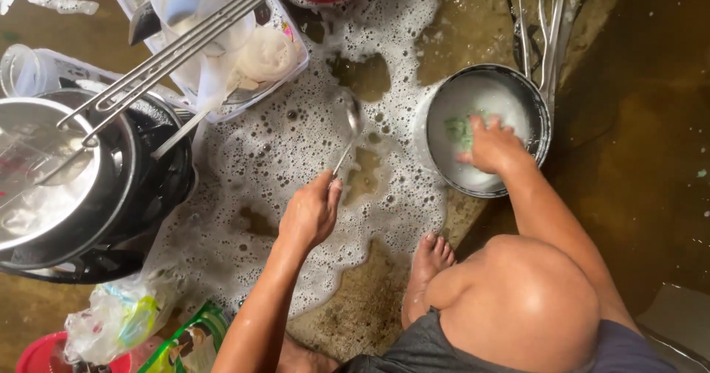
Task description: Washing various kitchen utensils including strainers, ladles, and pots using a sponge and soapy water at floor level.
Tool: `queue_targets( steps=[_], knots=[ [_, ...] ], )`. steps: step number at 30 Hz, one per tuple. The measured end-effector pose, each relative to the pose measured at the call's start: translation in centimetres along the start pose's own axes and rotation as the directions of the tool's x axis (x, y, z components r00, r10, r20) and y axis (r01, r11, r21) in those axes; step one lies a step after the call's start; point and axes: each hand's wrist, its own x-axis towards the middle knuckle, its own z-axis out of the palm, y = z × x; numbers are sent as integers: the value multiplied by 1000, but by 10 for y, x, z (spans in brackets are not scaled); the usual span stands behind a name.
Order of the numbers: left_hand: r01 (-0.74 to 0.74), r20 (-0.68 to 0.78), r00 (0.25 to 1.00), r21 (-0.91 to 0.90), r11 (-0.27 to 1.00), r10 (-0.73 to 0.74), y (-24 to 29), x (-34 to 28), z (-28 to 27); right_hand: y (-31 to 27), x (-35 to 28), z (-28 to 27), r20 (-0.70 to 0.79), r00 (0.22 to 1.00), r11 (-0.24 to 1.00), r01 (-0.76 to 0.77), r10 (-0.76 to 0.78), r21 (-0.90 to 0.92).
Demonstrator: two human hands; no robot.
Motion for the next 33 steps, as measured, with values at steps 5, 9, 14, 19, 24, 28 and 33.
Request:
queue_targets(
  steps=[5,9,14,19,24,28,33],
  knots=[
    [-185,103,980,189,964,168,-64,15,34,10,31,38,87,970,972,218,-226,87],
    [-112,219,975,350,930,36,-120,36,79,-17,3,13,64,958,958,283,-280,-46],
    [-103,333,943,204,974,31,-204,81,147,-13,-7,1,-27,963,959,268,-267,95],
    [305,599,791,-561,769,123,-80,-7,26,35,57,110,93,986,990,130,-135,62],
    [462,542,825,-810,360,161,-67,-8,41,5,-4,35,-2,824,786,541,-566,301],
    [28,252,952,-637,770,174,-44,-14,33,-18,-65,-55,-115,874,553,395,-472,734],
    [16,177,983,-287,958,36,22,-47,-6,-84,-70,-51,-568,590,384,806,-573,450]
  ],
)
